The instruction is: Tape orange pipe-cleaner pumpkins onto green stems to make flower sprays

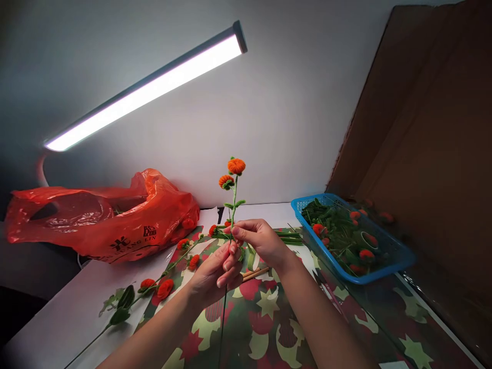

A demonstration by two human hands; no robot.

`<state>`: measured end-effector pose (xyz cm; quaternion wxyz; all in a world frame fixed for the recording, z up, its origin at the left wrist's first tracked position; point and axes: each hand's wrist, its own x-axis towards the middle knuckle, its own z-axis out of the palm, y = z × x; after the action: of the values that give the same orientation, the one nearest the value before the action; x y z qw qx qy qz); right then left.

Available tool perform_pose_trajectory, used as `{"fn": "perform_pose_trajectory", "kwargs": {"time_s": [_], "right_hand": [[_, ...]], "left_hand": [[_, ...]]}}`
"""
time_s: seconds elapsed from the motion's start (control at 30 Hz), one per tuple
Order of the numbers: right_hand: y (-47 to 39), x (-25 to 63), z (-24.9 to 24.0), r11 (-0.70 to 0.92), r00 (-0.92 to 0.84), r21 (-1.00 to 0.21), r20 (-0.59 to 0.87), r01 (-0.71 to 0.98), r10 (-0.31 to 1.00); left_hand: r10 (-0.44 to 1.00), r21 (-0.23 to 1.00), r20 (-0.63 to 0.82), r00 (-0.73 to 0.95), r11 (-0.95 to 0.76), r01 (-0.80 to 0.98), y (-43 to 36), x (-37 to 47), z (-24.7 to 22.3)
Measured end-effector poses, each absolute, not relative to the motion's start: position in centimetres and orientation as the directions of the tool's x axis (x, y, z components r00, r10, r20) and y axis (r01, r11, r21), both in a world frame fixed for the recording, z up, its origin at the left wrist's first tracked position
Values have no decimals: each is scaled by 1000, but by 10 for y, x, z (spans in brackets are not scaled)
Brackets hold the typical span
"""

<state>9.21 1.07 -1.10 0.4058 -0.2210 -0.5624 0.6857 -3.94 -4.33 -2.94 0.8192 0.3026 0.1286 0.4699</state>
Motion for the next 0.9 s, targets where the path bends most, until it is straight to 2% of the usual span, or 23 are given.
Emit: {"fn": "perform_pose_trajectory", "kwargs": {"time_s": [0.1, 0.2, 0.33, 0.43, 0.73, 0.9], "right_hand": [[10, 85, -17, -136, -576, -917, 116, -376, 810], [10, 83, -19, -143, -561, -911, 109, -387, 821], [9, 89, -7, 13, -523, -955, 174, -297, 834], [6, 94, 4, 130, -473, -961, 235, -243, 849], [-3, 94, 16, 184, -432, -963, 255, -200, 865], [-9, 93, 22, 183, -407, -969, 238, -169, 882]], "left_hand": [[822, 579, 63, 565, 431, -692, -44, -40, -30], [849, 636, 63, 524, 371, -677, -42, -40, -32], [909, 766, 53, 413, 228, -601, -38, -39, -33], [930, 804, 42, 364, 185, -566, -38, -39, -31], [938, 784, 46, 344, 179, -594, -45, -37, -25], [900, 741, 79, 429, 235, -629, -46, -37, -23]]}}
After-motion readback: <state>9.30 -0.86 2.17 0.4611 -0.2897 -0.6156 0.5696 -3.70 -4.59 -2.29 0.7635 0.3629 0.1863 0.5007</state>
